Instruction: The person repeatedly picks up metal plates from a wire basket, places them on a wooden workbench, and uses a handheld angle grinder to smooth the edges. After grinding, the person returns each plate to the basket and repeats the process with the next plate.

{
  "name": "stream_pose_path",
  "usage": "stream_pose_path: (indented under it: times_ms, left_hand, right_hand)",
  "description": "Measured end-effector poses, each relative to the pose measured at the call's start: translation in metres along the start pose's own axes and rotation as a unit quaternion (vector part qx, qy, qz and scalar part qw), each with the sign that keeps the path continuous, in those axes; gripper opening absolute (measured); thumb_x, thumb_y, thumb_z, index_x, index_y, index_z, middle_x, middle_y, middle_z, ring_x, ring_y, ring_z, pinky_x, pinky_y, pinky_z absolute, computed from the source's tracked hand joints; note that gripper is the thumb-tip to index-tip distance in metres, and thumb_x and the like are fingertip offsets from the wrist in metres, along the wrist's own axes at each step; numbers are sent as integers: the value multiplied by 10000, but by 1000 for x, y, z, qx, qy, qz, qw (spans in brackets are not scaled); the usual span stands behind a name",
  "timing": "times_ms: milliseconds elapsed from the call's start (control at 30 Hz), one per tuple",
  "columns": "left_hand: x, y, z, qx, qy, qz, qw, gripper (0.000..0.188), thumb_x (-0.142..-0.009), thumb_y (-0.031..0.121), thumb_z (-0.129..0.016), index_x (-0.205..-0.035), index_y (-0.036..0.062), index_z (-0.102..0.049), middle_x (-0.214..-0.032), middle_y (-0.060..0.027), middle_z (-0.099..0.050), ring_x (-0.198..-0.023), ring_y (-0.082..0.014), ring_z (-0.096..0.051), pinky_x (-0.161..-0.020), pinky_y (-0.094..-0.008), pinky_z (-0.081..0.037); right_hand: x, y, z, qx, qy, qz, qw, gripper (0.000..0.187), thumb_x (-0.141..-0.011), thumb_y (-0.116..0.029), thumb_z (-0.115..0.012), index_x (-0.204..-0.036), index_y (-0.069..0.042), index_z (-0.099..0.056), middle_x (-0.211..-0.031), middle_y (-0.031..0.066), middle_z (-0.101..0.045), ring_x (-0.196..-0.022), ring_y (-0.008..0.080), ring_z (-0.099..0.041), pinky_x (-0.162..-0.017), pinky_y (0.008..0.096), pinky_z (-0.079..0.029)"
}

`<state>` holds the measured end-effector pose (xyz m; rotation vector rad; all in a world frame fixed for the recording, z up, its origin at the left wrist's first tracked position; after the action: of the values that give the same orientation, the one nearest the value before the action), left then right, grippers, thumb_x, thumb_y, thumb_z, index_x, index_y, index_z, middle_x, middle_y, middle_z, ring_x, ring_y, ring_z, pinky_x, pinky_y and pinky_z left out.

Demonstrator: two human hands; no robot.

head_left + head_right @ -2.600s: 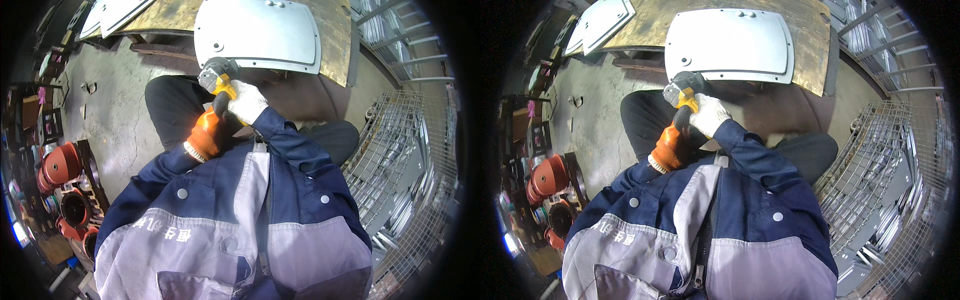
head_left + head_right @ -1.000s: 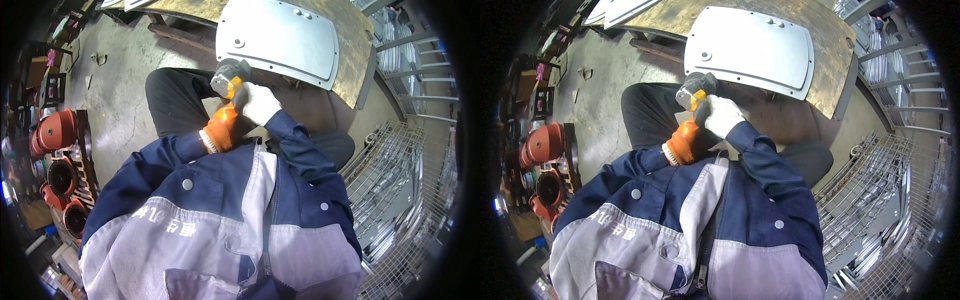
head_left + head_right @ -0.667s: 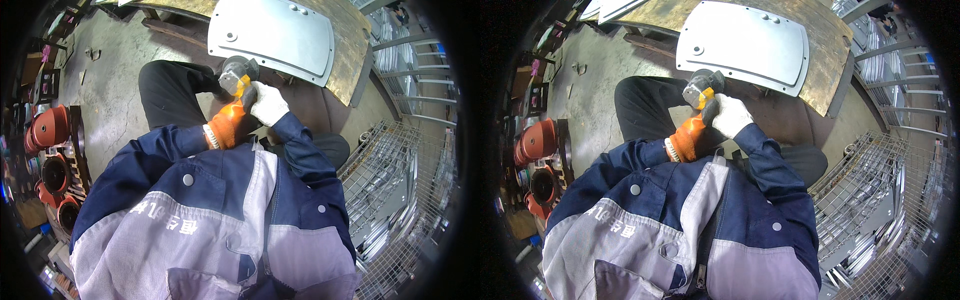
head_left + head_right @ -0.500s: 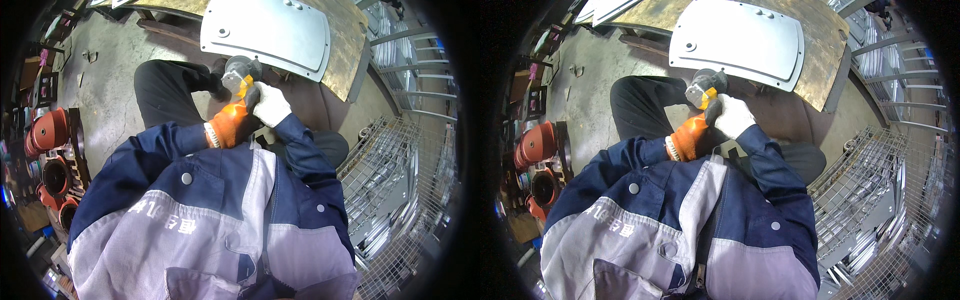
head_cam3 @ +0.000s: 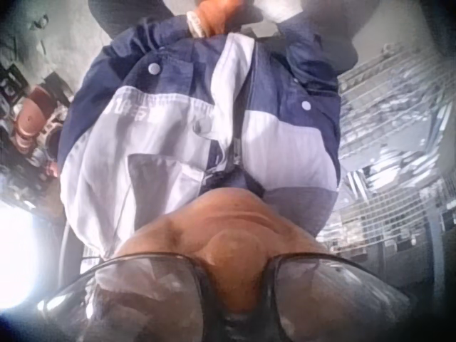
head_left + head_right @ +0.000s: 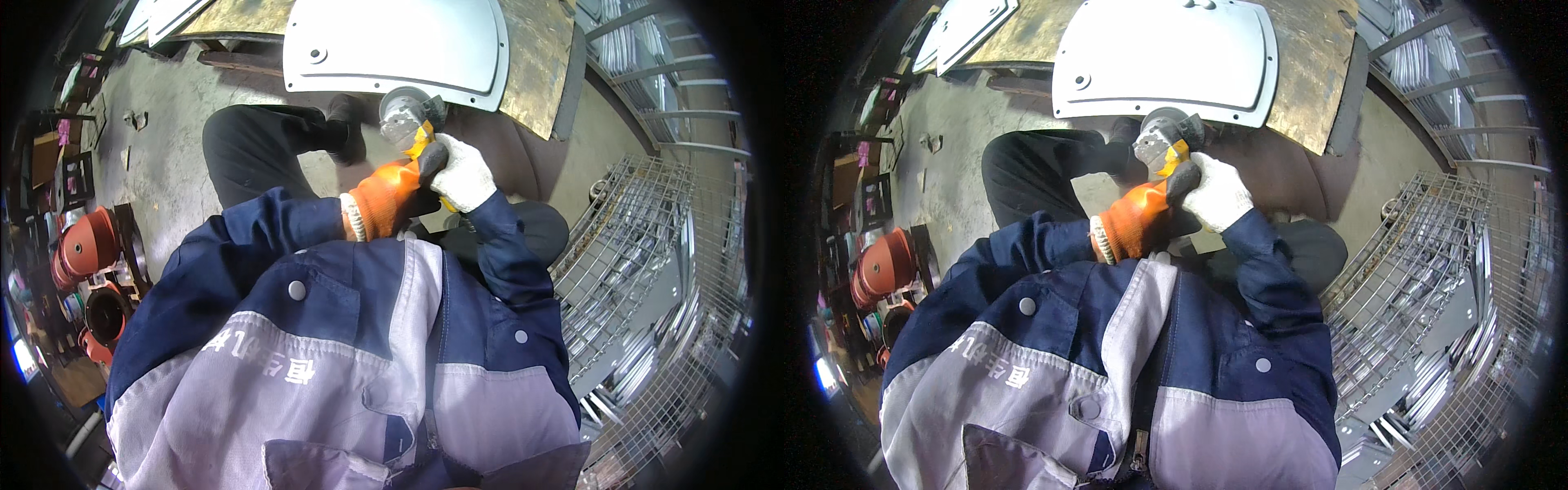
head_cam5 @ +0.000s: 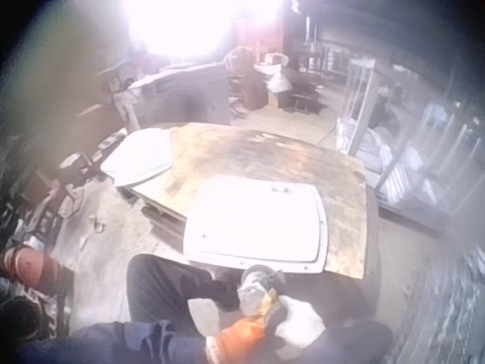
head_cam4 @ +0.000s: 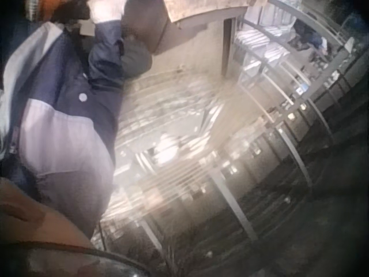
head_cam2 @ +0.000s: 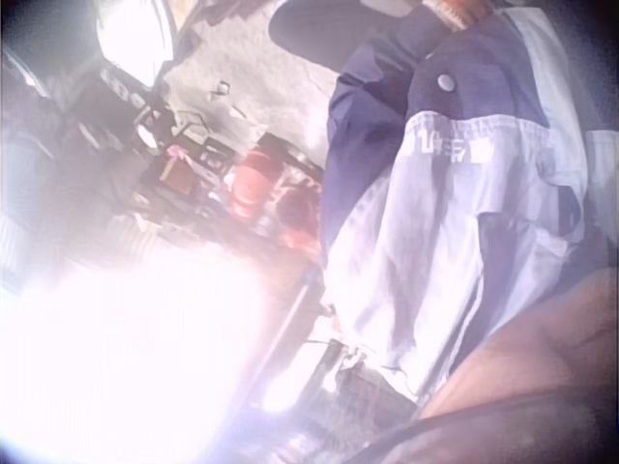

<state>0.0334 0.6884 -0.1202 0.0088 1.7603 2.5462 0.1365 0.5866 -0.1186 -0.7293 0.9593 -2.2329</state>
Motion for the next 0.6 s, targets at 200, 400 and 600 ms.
stream_pose_path:
  times_ms: [200,400,600]
  left_hand:
    - [-37,13,-29,223,-25,61,973,412,-831,328,-690,-1104,36,-594,-896,-91,-651,-769,-211,-619,-690,-309,-500]
    - [-62,19,-73,492,-31,358,793,453,-809,474,-714,-982,59,-661,-801,-39,-635,-632,-143,-555,-575,-279,-444]
    - [-80,28,-82,446,-54,372,812,369,-818,449,-698,-904,91,-665,-710,-4,-580,-548,-121,-487,-525,-275,-399]
  right_hand:
    - [22,34,30,-28,73,-31,996,591,-645,-187,-768,-1163,28,-583,-1022,225,-659,-973,330,-649,-849,353,-505]
    - [39,70,51,-107,98,-30,989,541,-680,-130,-742,-1173,23,-580,-1025,199,-666,-966,307,-653,-849,344,-500]
    - [45,87,63,-179,127,-62,974,415,-709,-61,-695,-1109,5,-606,-953,117,-675,-891,211,-652,-801,304,-498]
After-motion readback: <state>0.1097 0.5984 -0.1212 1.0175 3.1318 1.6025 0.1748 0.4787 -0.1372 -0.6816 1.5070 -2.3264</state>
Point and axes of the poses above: each hand's wrist, its own x-axis away from the middle knuckle, its own z-axis out of the back of the hand, y = z × x, the point moved 4 cm from there along -x, towards the middle knuckle
